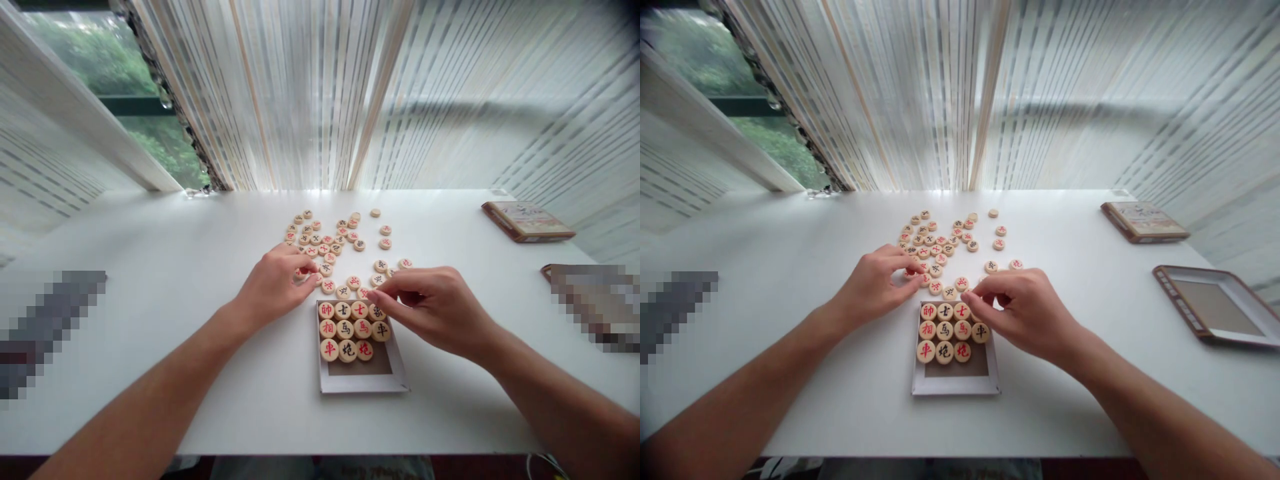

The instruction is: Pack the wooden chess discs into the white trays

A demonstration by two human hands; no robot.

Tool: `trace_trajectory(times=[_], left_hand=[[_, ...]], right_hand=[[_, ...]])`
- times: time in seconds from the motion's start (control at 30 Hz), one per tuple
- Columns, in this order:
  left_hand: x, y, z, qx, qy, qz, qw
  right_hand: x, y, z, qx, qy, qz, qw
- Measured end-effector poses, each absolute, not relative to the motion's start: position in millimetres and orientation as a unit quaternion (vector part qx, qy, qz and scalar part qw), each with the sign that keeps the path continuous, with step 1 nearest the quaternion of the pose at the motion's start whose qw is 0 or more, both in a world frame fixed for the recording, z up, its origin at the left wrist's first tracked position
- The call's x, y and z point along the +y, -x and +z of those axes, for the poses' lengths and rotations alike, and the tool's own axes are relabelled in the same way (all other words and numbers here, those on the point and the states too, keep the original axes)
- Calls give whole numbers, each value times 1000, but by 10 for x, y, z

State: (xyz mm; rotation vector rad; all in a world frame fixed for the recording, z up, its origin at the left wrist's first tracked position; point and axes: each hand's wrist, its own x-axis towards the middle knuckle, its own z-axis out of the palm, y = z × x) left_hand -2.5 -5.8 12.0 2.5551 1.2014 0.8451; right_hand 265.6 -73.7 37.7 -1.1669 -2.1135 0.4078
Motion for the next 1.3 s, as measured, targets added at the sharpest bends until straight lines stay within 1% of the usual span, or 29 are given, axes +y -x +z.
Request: trace_trajectory(times=[0.17,0.27,0.37,0.53,0.67,0.73,0.8,1.0,1.13,1.3], left_hand=[[-90,8,142,408,-875,242,97],[-89,-5,122,411,-876,236,94],[-88,-8,100,412,-875,235,92],[-92,1,92,414,-872,244,92],[-103,-17,97,403,-868,275,89],[-132,-45,106,392,-869,291,86],[-182,-85,116,374,-871,306,88],[-335,-203,104,269,-864,412,104],[-350,-229,88,253,-857,437,98],[-368,-244,111,238,-850,458,102]], right_hand=[[-524,-2611,501,-778,473,256,325],[-379,-2531,486,-767,473,266,341],[-282,-2441,398,-765,472,233,370],[-331,-2420,214,-779,460,135,404],[-450,-2515,81,-791,445,91,410],[-491,-2555,32,-786,452,90,412],[-523,-2568,5,-772,465,120,416],[-632,-2456,57,-717,464,299,426],[-662,-2406,110,-673,464,355,452],[-633,-2422,155,-634,466,441,432]])
